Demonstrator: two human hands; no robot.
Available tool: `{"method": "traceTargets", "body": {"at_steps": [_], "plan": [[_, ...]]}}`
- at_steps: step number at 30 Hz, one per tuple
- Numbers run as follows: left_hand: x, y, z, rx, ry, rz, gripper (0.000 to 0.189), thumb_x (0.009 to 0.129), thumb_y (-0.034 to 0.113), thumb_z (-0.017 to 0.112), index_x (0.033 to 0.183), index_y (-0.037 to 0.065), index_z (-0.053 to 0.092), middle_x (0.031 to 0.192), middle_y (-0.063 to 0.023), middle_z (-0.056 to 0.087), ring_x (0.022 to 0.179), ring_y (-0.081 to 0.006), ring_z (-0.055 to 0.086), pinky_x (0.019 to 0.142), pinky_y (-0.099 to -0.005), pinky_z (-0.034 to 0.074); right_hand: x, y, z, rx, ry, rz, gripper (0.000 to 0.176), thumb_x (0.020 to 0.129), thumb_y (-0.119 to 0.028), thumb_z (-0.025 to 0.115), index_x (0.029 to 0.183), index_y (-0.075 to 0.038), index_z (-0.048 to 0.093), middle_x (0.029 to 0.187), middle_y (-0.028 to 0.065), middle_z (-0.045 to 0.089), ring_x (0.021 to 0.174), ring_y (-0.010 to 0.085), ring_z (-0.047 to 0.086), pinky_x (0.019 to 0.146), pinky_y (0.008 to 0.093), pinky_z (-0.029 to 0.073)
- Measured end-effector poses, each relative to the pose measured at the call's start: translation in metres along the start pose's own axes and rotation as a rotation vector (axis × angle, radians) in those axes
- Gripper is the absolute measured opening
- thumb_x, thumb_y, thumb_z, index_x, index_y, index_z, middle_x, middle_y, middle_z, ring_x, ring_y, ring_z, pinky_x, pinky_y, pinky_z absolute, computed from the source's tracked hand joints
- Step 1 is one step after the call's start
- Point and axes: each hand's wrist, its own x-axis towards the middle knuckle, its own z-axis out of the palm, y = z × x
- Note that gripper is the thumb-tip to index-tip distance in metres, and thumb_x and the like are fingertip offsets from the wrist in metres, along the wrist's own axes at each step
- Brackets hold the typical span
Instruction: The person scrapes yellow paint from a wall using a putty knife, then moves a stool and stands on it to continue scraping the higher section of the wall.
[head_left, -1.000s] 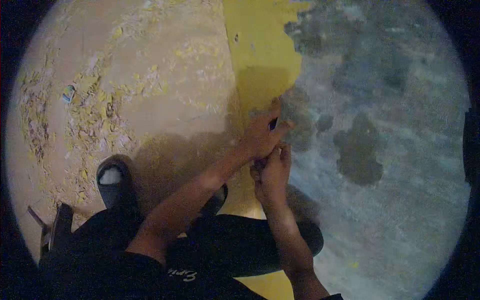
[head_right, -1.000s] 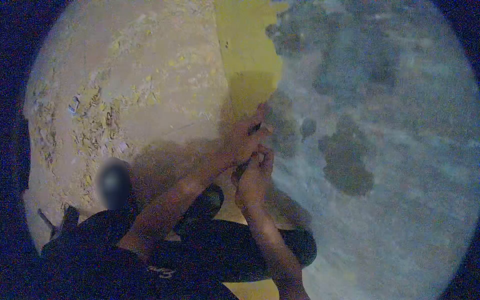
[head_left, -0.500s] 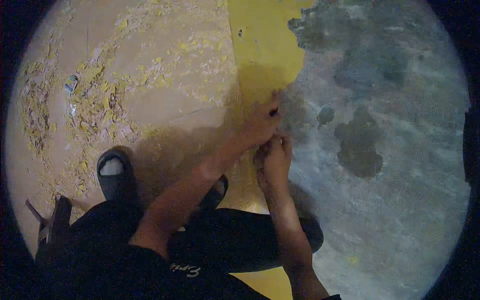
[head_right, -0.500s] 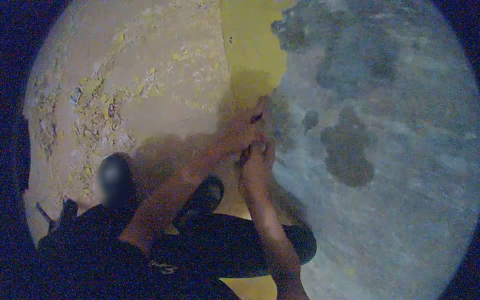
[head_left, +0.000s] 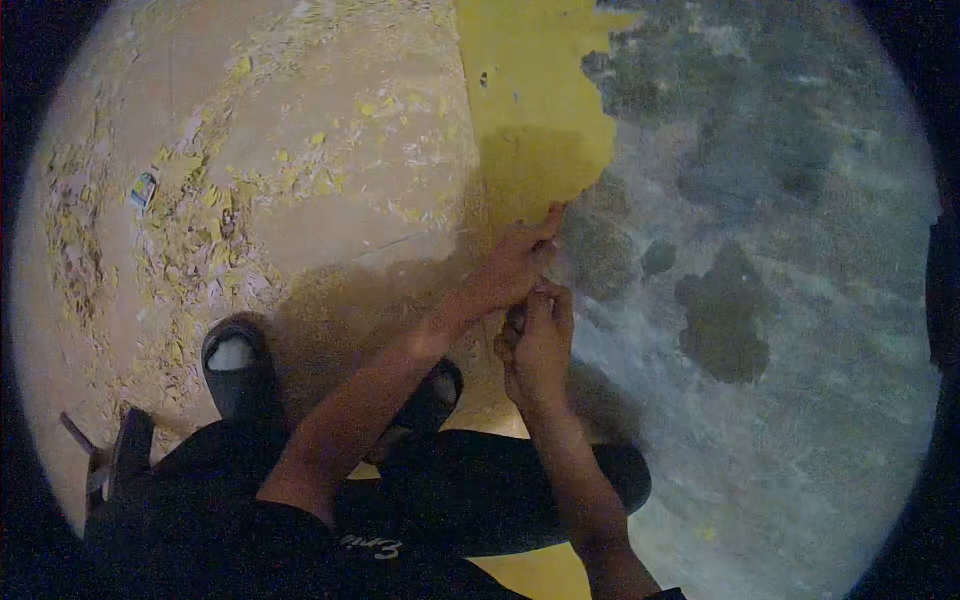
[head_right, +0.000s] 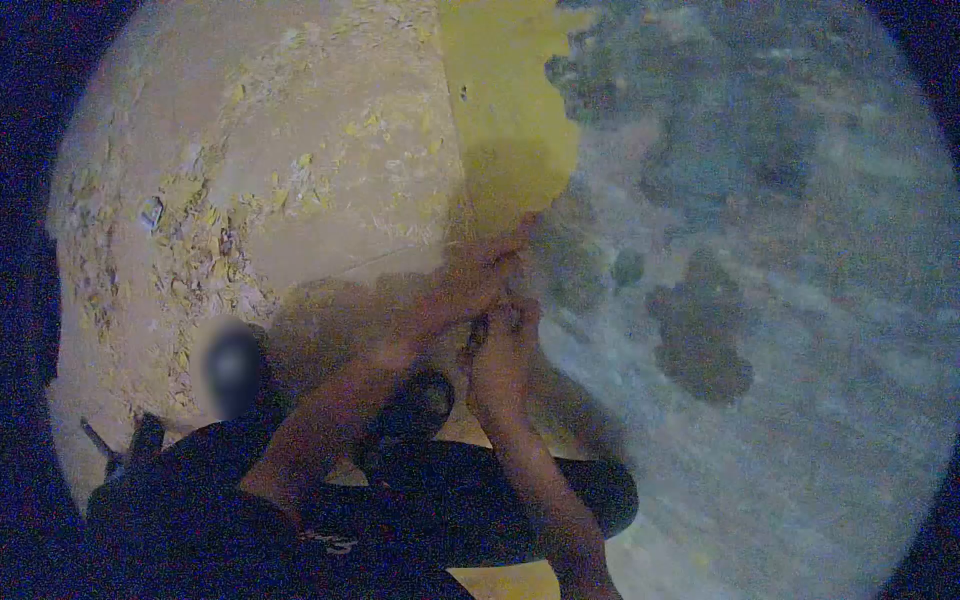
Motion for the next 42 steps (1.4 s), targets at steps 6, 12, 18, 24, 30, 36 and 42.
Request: {"method": "traceTargets", "body": {"at_steps": [6,12,18,24,30,36,42], "plan": [[0.002,-0.005,0.0,-0.002,0.0,-0.049,0.039,0.093,0.02,0.051,0.127,0.001,0.053,0.12,-0.0225,0.057,0.11,-0.034,0.057,0.094,-0.0413,0.044,-0.004,-0.01,0.004,-0.046,-0.038,0.033,0.012,0.097,-0.022,0.045,0.104,-0.013,0.047,0.068,-0.0021,0.045,0.049,0.0061,0.039,0.038,0.0222,0.032],[-0.002,-0.018,0.017,-0.072,0.084,-0.019,0.042,0.092,0.02,0.052,0.128,-0.002,0.051,0.117,-0.0254,0.057,0.106,-0.0333,0.059,0.09,-0.04,0.048,0.004,0.001,-0.018,0.004,-0.16,-0.053,0.015,0.097,-0.024,0.045,0.104,-0.011,0.048,0.069,-0.0025,0.045,0.049,0.0069,0.039,0.04,0.0231,0.032],[0.002,-0.002,0.022,-0.092,0.097,0.011,0.042,0.096,0.013,0.047,0.135,-0.002,0.046,0.13,-0.0179,0.054,0.109,-0.0255,0.058,0.086,-0.0346,0.053,0.011,0.018,-0.033,-0.208,-0.129,-0.234,0.021,0.097,-0.024,0.049,0.11,-0.008,0.044,0.072,0.0011,0.048,0.058,0.0119,0.048,0.045,0.0266,0.038],[-0.008,0.05,-0.011,-0.409,0.143,0.103,0.043,0.094,0.019,0.054,0.131,-0.002,0.051,0.119,-0.0133,0.061,0.109,-0.02,0.058,0.097,-0.0332,0.045,-0.023,-0.024,-0.032,-0.242,-0.187,-0.327,0.03,0.095,-0.015,0.05,0.121,-0.006,0.039,0.082,0.0096,0.059,0.067,0.0233,0.057,0.057,0.0328,0.047],[-0.022,0.117,-0.048,-0.486,0.096,0.171,0.04,0.087,0.011,0.063,0.124,-0.002,0.054,0.114,-0.0106,0.063,0.104,-0.0182,0.06,0.095,-0.0311,0.046,-0.056,-0.07,-0.033,-0.576,-0.041,-0.754,0.036,0.093,-0.014,0.052,0.126,-0.006,0.042,0.089,0.021,0.063,0.077,0.0346,0.065,0.07,0.0428,0.05],[-0.031,0.134,-0.059,-0.516,0.064,0.248,0.037,0.082,-0.001,0.065,0.119,-0.003,0.056,0.106,-0.0092,0.064,0.094,-0.0143,0.061,0.085,-0.0266,0.05,-0.058,-0.071,-0.037,-0.755,0.047,-0.972,0.039,0.093,-0.02,0.053,0.128,-0.002,0.049,0.112,0.0242,0.06,0.099,0.0433,0.059,0.085,0.048,0.049],[-0.033,0.137,-0.076,-0.418,0.163,0.25,0.029,0.086,0.005,0.064,0.114,-0.001,0.058,0.093,-0.0028,0.062,0.078,-0.0097,0.058,0.075,-0.0236,0.048,-0.073,-0.083,-0.037,-0.898,-0.081,-0.969,0.042,0.085,-0.015,0.062,0.124,-0.003,0.053,0.112,0.0222,0.062,0.099,0.0404,0.062,0.084,0.0445,0.05]]}}
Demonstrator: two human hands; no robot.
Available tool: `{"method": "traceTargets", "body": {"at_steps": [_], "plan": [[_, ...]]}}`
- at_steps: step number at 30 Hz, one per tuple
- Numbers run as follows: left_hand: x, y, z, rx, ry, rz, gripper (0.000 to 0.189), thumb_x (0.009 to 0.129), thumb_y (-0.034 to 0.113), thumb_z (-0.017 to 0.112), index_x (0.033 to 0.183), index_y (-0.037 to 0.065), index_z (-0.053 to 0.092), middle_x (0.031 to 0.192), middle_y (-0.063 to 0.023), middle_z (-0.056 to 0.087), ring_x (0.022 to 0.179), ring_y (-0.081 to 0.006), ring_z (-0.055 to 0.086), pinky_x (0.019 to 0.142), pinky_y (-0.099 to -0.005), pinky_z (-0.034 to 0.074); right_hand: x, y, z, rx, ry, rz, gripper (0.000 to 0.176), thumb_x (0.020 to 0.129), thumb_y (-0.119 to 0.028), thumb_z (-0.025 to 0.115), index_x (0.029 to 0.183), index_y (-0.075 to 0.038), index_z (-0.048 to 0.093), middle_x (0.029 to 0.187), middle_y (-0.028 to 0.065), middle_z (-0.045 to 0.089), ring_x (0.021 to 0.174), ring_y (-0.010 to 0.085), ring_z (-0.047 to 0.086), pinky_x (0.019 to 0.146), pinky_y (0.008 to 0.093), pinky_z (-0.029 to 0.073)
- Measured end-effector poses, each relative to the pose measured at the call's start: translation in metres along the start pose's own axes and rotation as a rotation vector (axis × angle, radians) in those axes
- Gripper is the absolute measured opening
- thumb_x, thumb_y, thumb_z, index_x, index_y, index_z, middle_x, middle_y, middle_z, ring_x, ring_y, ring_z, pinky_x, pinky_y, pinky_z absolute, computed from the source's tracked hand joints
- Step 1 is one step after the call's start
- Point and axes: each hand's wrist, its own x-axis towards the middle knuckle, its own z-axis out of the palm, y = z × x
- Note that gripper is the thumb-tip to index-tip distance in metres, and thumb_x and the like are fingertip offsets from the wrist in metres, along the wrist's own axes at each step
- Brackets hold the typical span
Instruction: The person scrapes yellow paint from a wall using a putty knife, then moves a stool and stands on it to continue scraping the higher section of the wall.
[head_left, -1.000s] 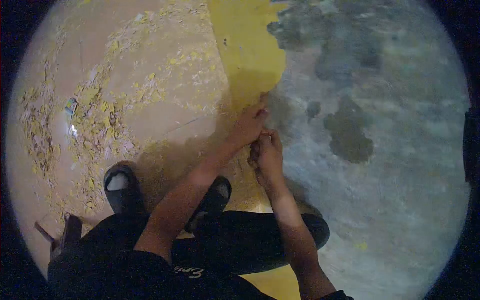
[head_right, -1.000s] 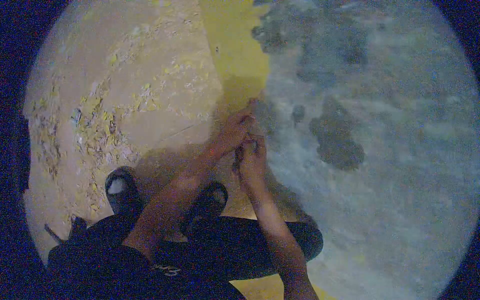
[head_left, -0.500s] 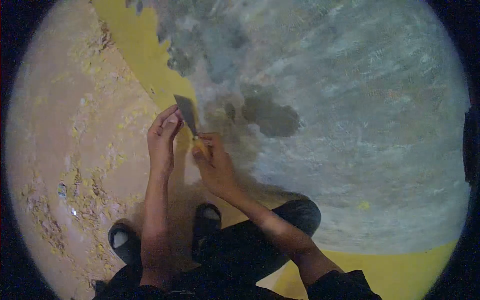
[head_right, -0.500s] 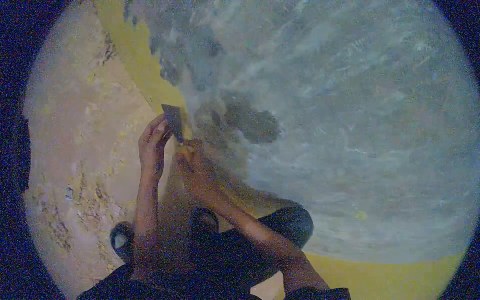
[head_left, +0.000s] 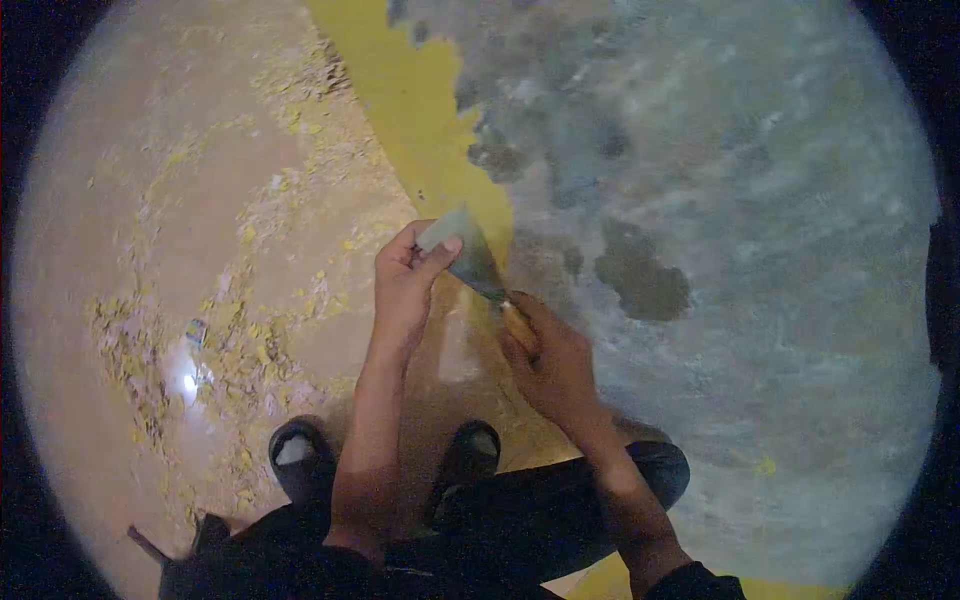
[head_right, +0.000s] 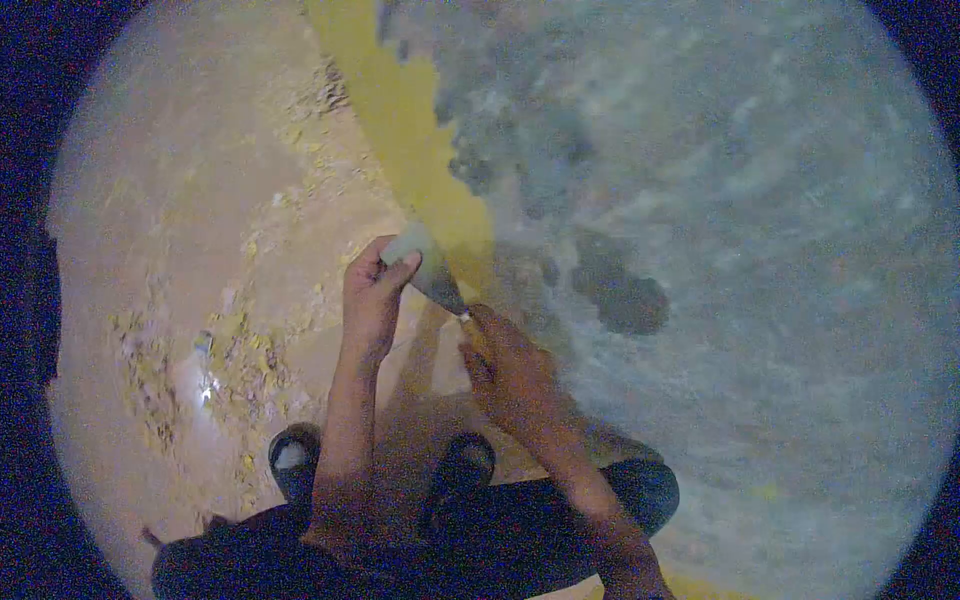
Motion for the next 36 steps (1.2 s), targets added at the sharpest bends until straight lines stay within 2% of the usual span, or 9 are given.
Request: {"method": "traceTargets", "body": {"at_steps": [3,5,9,18,20,26,32,35,36], "plan": [[-0.006,0.005,-0.008,-0.261,0.183,-0.084,0.016,0.088,0.01,0.063,0.102,0.001,0.061,0.082,-0.0017,0.06,0.071,-0.0099,0.055,0.072,-0.0243,0.047,-0.009,-0.015,-0.028,-0.133,-0.108,-0.125,0.041,0.078,-0.009,0.068,0.116,-0.001,0.059,0.106,0.0229,0.065,0.096,0.0385,0.064,0.082,0.0413,0.051],[0.005,-0.037,-0.05,-0.874,0.116,-0.123,0.012,0.091,0.016,0.059,0.088,0.005,0.06,0.072,-0.0012,0.056,0.068,-0.0105,0.054,0.069,-0.0277,0.046,-0.018,-0.052,-0.063,-0.085,-0.279,0.165,0.034,0.077,-0.009,0.068,0.11,0.0,0.062,0.099,0.0232,0.066,0.093,0.0388,0.065,0.082,0.0408,0.05],[-0.007,-0.031,-0.043,-0.288,0.42,-0.074,0.028,0.096,0.026,0.05,0.074,0.009,0.052,0.064,-0.0015,0.046,0.062,-0.0141,0.046,0.065,-0.0313,0.042,-0.029,-0.07,-0.079,-0.35,-0.452,0.234,0.033,0.083,-0.012,0.063,0.113,0.0,0.058,0.1,0.0214,0.065,0.093,0.0396,0.063,0.083,0.0436,0.05],[-0.036,-0.084,-0.026,-0.418,0.536,-0.266,0.035,0.098,0.03,0.048,0.068,0.011,0.047,0.068,-0.0025,0.047,0.067,-0.0161,0.047,0.069,-0.0331,0.04,0.035,-0.112,-0.047,-0.535,-0.699,-0.041,0.024,0.085,-0.025,0.061,0.091,-0.002,0.063,0.078,0.0209,0.062,0.075,0.039,0.063,0.069,0.0486,0.048],[-0.072,-0.06,-0.049,-0.462,0.754,-0.024,0.032,0.098,0.029,0.048,0.073,0.009,0.05,0.076,-0.0044,0.052,0.075,-0.0167,0.05,0.072,-0.0332,0.041,0.043,-0.125,-0.04,-0.548,-0.867,-0.033,0.024,0.086,-0.025,0.061,0.093,-0.002,0.063,0.079,0.0205,0.062,0.076,0.0387,0.063,0.07,0.0488,0.048],[-0.229,-0.003,-0.096,-0.058,1.249,-0.091,0.022,0.097,0.026,0.049,0.089,0.007,0.056,0.083,-0.0048,0.054,0.076,-0.0151,0.051,0.073,-0.0317,0.042,0.037,-0.17,-0.04,-0.657,-1.051,-0.091,0.027,0.087,-0.024,0.061,0.104,-0.003,0.059,0.088,0.0212,0.063,0.085,0.0407,0.062,0.075,0.0488,0.047],[-0.292,0.064,0.031,-0.265,1.67,0.056,0.025,0.1,0.029,0.048,0.089,0.007,0.055,0.08,-0.0018,0.053,0.074,-0.0114,0.052,0.071,-0.0278,0.046,0.009,-0.17,-0.016,0.171,-1.042,0.174,0.031,0.089,-0.015,0.061,0.114,-0.002,0.05,0.1,0.0187,0.057,0.097,0.0368,0.058,0.087,0.0436,0.044],[-0.27,0.159,0.096,-0.378,1.681,0.168,0.02,0.099,0.024,0.05,0.09,0.007,0.055,0.084,-0.0023,0.055,0.078,-0.0109,0.053,0.075,-0.0271,0.046,-0.028,-0.151,0.013,0.474,-0.826,-0.143,0.017,0.09,-0.016,0.06,0.097,-0.003,0.05,0.078,0.0089,0.055,0.066,0.0203,0.058,0.055,0.0316,0.05],[-0.273,0.183,0.109,-0.375,1.646,0.211,0.018,0.099,0.021,0.05,0.091,0.006,0.055,0.086,-0.0027,0.056,0.08,-0.0103,0.054,0.077,-0.0268,0.046,-0.034,-0.158,0.015,0.55,-1.049,0.224,0.018,0.091,-0.02,0.061,0.098,-0.005,0.053,0.079,0.0058,0.055,0.068,0.0169,0.058,0.062,0.0312,0.051]]}}
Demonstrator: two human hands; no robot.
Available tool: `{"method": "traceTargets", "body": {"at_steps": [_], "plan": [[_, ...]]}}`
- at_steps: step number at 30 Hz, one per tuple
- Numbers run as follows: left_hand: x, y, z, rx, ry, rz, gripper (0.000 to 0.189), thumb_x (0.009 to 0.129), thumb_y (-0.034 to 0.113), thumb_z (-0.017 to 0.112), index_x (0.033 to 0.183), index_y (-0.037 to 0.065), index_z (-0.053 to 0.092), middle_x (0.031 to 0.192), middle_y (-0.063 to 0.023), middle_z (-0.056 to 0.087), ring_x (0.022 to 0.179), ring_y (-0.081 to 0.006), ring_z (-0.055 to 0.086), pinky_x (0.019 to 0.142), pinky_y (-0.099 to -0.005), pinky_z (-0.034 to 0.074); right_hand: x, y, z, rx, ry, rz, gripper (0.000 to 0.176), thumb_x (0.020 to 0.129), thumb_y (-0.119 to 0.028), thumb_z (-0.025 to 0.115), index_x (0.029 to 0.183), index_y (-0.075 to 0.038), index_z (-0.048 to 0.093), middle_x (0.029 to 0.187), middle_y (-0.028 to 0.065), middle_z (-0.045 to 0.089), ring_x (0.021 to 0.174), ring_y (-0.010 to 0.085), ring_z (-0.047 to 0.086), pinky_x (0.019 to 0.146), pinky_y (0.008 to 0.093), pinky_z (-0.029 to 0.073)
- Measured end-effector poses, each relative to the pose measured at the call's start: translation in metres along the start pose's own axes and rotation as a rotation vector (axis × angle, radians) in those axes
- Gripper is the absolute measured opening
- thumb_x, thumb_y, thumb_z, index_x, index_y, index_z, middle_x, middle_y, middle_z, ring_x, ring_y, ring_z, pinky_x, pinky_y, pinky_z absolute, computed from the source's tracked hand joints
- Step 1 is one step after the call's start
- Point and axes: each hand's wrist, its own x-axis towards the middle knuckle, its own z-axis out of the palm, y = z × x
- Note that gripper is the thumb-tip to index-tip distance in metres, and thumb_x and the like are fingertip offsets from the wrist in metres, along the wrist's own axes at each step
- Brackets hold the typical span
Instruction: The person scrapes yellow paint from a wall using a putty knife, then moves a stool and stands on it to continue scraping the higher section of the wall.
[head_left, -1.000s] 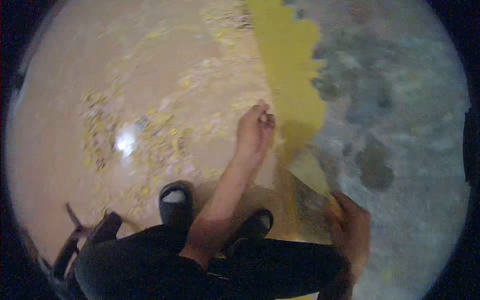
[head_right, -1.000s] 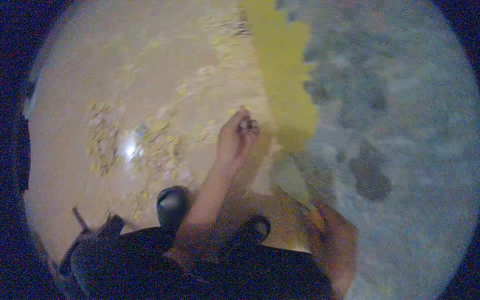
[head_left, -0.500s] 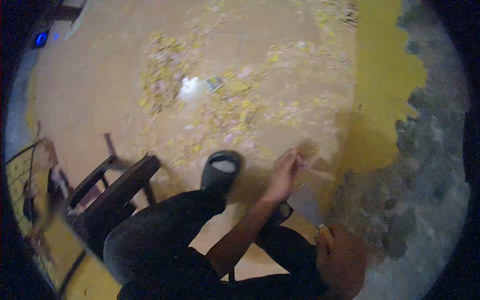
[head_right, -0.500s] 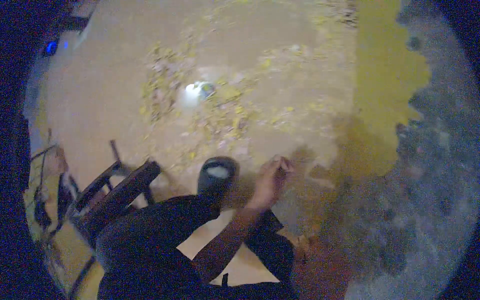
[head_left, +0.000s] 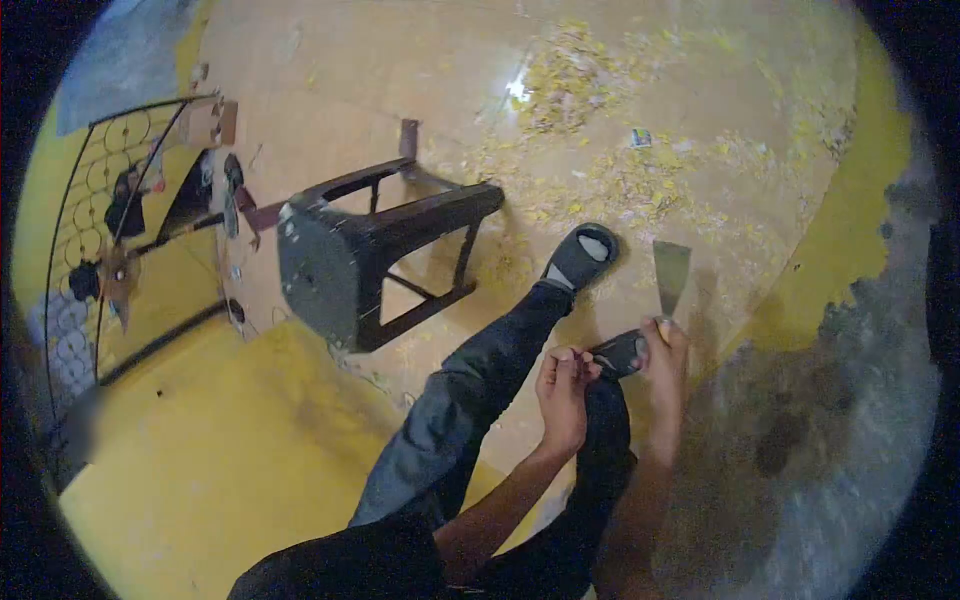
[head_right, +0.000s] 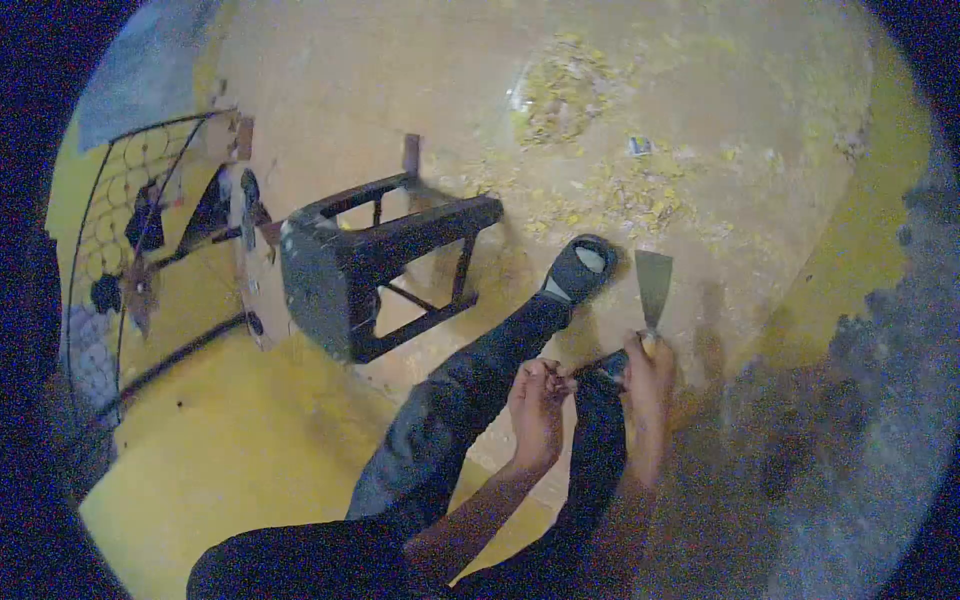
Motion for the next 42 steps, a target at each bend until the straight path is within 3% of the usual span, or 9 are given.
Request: {"method": "traceTargets", "body": {"at_steps": [10,13,15,19,20,31,37,39,42], "plan": [[0.137,0.295,-0.248,1.251,0.448,0.938,0.036,0.09,0.022,0.06,0.115,-0.004,0.055,0.114,-0.018,0.056,0.105,-0.0287,0.055,0.095,-0.0389,0.041,-0.092,-0.055,0.244,0.515,-0.424,0.157,0.031,0.094,-0.036,0.057,0.1,-0.006,0.062,0.081,0.0009,0.06,0.069,0.0109,0.058,0.061,0.0263,0.048],[0.194,0.382,-0.301,1.527,0.683,0.701,0.049,0.093,0.032,0.056,0.125,-0.005,0.052,0.121,-0.0206,0.055,0.112,-0.0297,0.053,0.097,-0.0379,0.04,-0.105,-0.068,0.323,0.387,-0.482,0.133,0.04,0.089,-0.046,0.062,0.101,-0.008,0.064,0.08,0.0,0.057,0.071,0.0099,0.053,0.059,0.0252,0.041],[0.25,0.402,-0.33,0.821,0.411,0.466,0.056,0.094,0.038,0.052,0.13,-0.005,0.049,0.126,-0.0213,0.053,0.117,-0.0321,0.051,0.1,-0.0391,0.038,-0.108,-0.073,0.37,0.528,-0.459,0.177,0.039,0.088,-0.047,0.063,0.091,-0.008,0.061,0.076,-0.0012,0.051,0.072,0.0112,0.05,0.064,0.0275,0.041],[0.331,0.452,-0.377,0.945,-0.128,-0.178,0.07,0.094,0.056,0.042,0.135,-0.001,0.045,0.124,-0.0164,0.057,0.112,-0.0276,0.052,0.099,-0.0377,0.039,-0.1,-0.068,0.404,0.65,-0.491,0.311,0.052,0.088,-0.045,0.063,0.109,0.001,0.06,0.102,0.0059,0.061,0.095,0.0176,0.055,0.086,0.0301,0.041],[0.339,0.407,-0.389,1.434,-0.013,0.576,0.045,0.1,0.03,0.037,0.137,0.005,0.045,0.135,-0.0223,0.047,0.125,-0.0369,0.044,0.108,-0.0397,0.03,-0.091,-0.061,0.416,0.499,-0.376,0.387,0.057,0.087,-0.046,0.063,0.115,0.003,0.059,0.108,0.0071,0.062,0.096,0.0184,0.057,0.082,0.0301,0.043],[0.228,0.311,-0.105,1.111,-0.471,0.638,0.057,0.076,0.021,0.075,0.126,-0.001,0.056,0.116,-0.0228,0.062,0.105,-0.03,0.062,0.092,-0.0384,0.047,-0.083,-0.041,0.221,1.063,0.214,0.206,0.029,0.093,-0.042,0.058,0.087,-0.015,0.05,0.074,-0.0041,0.044,0.061,0.0078,0.046,0.051,0.0248,0.038],[0.188,0.233,-0.008,1.239,-0.849,0.722,0.059,0.075,0.032,0.076,0.126,0.007,0.059,0.101,-0.0204,0.064,0.091,-0.0317,0.061,0.082,-0.0403,0.049,-0.062,0.075,0.1,1.394,-0.181,-0.223,0.025,0.093,-0.039,0.058,0.088,-0.015,0.054,0.074,0.0038,0.051,0.062,0.0168,0.053,0.053,0.0349,0.045],[0.163,0.21,0.013,1.312,-0.867,0.759,0.061,0.073,0.035,0.077,0.123,0.006,0.06,0.097,-0.0198,0.064,0.089,-0.0329,0.061,0.08,-0.0416,0.049,-0.076,0.056,0.071,1.159,0.32,0.147,0.024,0.093,-0.033,0.056,0.089,-0.01,0.058,0.079,0.0104,0.055,0.074,0.0282,0.058,0.067,0.0446,0.047],[0.132,0.19,0.022,1.537,-0.804,0.725,0.063,0.079,0.044,0.071,0.125,0.003,0.056,0.11,-0.0239,0.06,0.099,-0.037,0.062,0.085,-0.0438,0.049,-0.098,0.038,0.066,0.004,0.894,-0.18,0.026,0.091,-0.028,0.059,0.092,-0.001,0.06,0.089,0.0167,0.061,0.081,0.0367,0.059,0.072,0.0486,0.046]]}}
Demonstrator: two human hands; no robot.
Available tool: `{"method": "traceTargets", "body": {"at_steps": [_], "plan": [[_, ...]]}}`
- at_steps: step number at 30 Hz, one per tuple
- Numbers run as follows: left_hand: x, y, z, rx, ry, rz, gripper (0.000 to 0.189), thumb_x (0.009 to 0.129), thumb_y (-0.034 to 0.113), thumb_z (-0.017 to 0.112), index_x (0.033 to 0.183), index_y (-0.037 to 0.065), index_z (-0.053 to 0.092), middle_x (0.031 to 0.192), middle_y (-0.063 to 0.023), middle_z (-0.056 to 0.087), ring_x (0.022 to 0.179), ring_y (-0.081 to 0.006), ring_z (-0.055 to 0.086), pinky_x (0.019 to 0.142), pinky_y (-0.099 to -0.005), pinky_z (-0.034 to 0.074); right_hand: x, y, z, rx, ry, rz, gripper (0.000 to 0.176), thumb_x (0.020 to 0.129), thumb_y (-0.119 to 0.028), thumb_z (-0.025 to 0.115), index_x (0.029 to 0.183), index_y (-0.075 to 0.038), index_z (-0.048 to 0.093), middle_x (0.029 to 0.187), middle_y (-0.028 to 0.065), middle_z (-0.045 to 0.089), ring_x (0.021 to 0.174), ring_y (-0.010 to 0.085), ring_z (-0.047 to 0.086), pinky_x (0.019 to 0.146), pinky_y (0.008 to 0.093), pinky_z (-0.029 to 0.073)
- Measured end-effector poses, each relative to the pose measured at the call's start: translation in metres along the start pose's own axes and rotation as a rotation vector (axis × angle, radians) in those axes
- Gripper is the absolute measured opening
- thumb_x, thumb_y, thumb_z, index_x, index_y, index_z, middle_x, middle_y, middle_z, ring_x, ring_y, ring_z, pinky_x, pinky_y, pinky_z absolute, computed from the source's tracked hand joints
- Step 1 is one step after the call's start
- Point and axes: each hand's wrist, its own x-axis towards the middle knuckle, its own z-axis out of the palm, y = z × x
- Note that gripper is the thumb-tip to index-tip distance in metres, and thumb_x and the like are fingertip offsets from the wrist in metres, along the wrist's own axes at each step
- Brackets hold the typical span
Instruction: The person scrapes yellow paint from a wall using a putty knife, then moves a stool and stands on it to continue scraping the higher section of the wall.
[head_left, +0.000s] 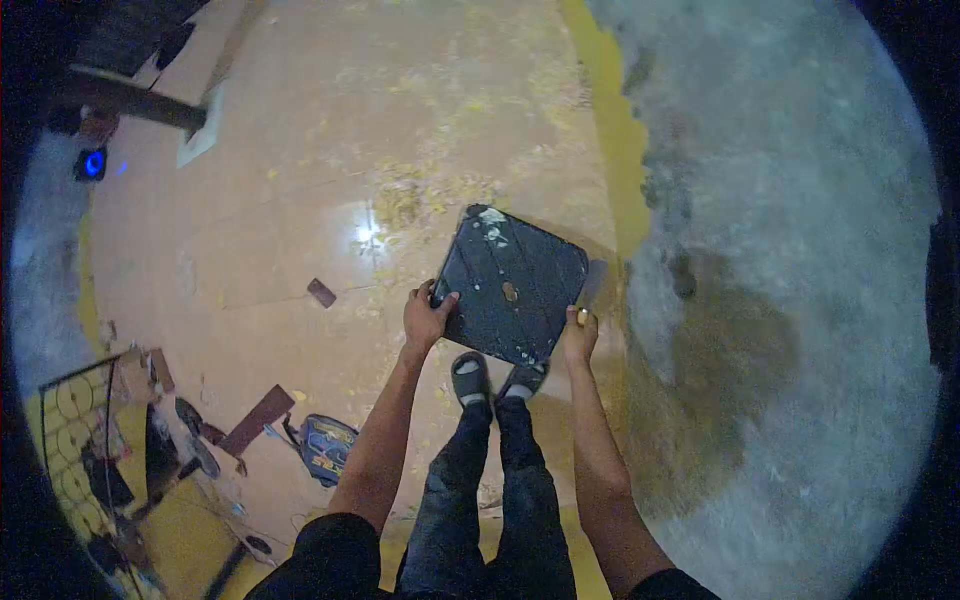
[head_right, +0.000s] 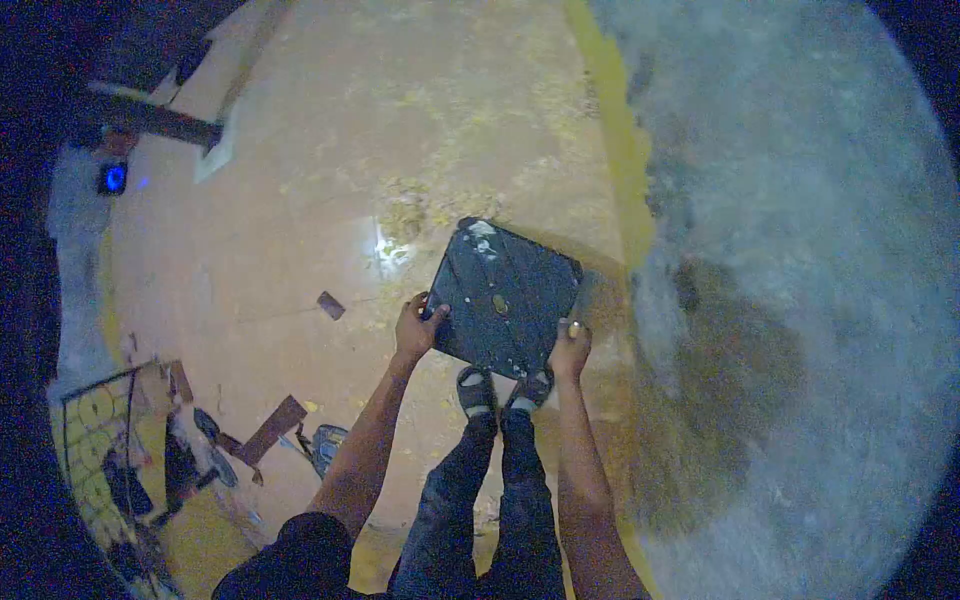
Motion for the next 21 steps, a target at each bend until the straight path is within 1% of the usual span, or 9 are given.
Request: {"method": "traceTargets", "body": {"at_steps": [2,3,6,9,13,15,16,19,21], "plan": [[-0.002,-0.002,0.009,0.046,-0.051,-0.031,0.064,0.08,0.046,0.069,0.126,0.004,0.055,0.111,-0.0253,0.059,0.099,-0.038,0.062,0.084,-0.0443,0.049,-0.016,-0.07,-0.023,-0.192,0.096,0.152,0.036,0.088,-0.027,0.065,0.103,0.005,0.057,0.101,0.0188,0.062,0.096,0.0403,0.057,0.087,0.0448,0.044],[-0.001,0.0,0.022,0.007,-0.086,-0.078,0.065,0.081,0.046,0.068,0.128,0.003,0.053,0.109,-0.026,0.059,0.098,-0.0386,0.061,0.084,-0.0443,0.049,-0.017,-0.072,-0.02,-0.194,0.113,0.174,0.036,0.088,-0.027,0.065,0.103,0.005,0.057,0.101,0.0188,0.062,0.096,0.0403,0.057,0.087,0.0448,0.044],[-0.019,0.025,0.042,-0.055,-0.152,-0.096,0.068,0.084,0.046,0.066,0.131,0.001,0.048,0.106,-0.0267,0.058,0.097,-0.0394,0.06,0.085,-0.0448,0.048,-0.014,-0.071,-0.03,-0.373,0.189,-0.133,0.033,0.088,-0.022,0.064,0.102,0.007,0.057,0.124,0.0313,0.051,0.116,0.0457,0.048,0.099,0.0488,0.038],[-0.039,0.038,0.073,-0.123,-0.222,-0.082,0.067,0.086,0.043,0.064,0.133,-0.001,0.043,0.106,-0.0279,0.057,0.097,-0.0396,0.059,0.085,-0.0459,0.046,0.022,-0.055,-0.058,-0.263,0.139,0.033,0.034,0.088,-0.022,0.064,0.104,0.007,0.057,0.131,0.0302,0.045,0.12,0.0452,0.044,0.1,0.0477,0.038],[-0.043,0.074,0.138,-0.272,-0.199,-0.071,0.067,0.088,0.038,0.064,0.135,-0.001,0.038,0.109,-0.0303,0.056,0.094,-0.0369,0.061,0.081,-0.0454,0.048,0.087,-0.03,-0.109,-0.211,0.046,0.086,0.035,0.088,-0.022,0.064,0.105,0.007,0.057,0.133,0.0299,0.043,0.119,0.0456,0.045,0.099,0.0469,0.039],[-0.036,0.097,0.152,-0.444,-0.355,-0.305,0.069,0.089,0.039,0.063,0.136,-0.003,0.034,0.114,-0.031,0.056,0.09,-0.0325,0.063,0.074,-0.0423,0.05,0.11,-0.033,-0.129,-0.405,0.017,-0.208,0.037,0.089,-0.024,0.062,0.108,0.006,0.057,0.128,0.0301,0.046,0.109,0.0468,0.05,0.095,0.0477,0.041],[-0.035,0.11,0.15,-0.489,-0.434,-0.391,0.071,0.089,0.038,0.063,0.137,-0.004,0.032,0.115,-0.0299,0.057,0.087,-0.0294,0.064,0.07,-0.0384,0.052,0.11,-0.036,-0.135,-0.406,0.029,-0.205,0.037,0.089,-0.024,0.062,0.108,0.006,0.057,0.128,0.0301,0.046,0.109,0.0468,0.05,0.095,0.0477,0.041],[-0.025,0.105,0.16,-0.441,-0.414,-0.38,0.073,0.088,0.038,0.065,0.137,-0.004,0.033,0.113,-0.0271,0.059,0.09,-0.0305,0.064,0.077,-0.0386,0.051,0.089,-0.06,-0.146,-0.365,0.071,-0.078,0.037,0.091,-0.027,0.059,0.109,0.006,0.056,0.124,0.0301,0.048,0.105,0.0472,0.053,0.091,0.0491,0.044],[-0.025,0.096,0.153,-0.235,-0.29,-0.134,0.072,0.086,0.038,0.067,0.137,-0.003,0.035,0.114,-0.0268,0.059,0.097,-0.0328,0.062,0.086,-0.04,0.049,0.055,-0.079,-0.148,-0.249,0.018,0.083,0.038,0.091,-0.028,0.059,0.112,0.004,0.054,0.118,0.0292,0.051,0.103,0.0461,0.054,0.087,0.0495,0.046]]}}
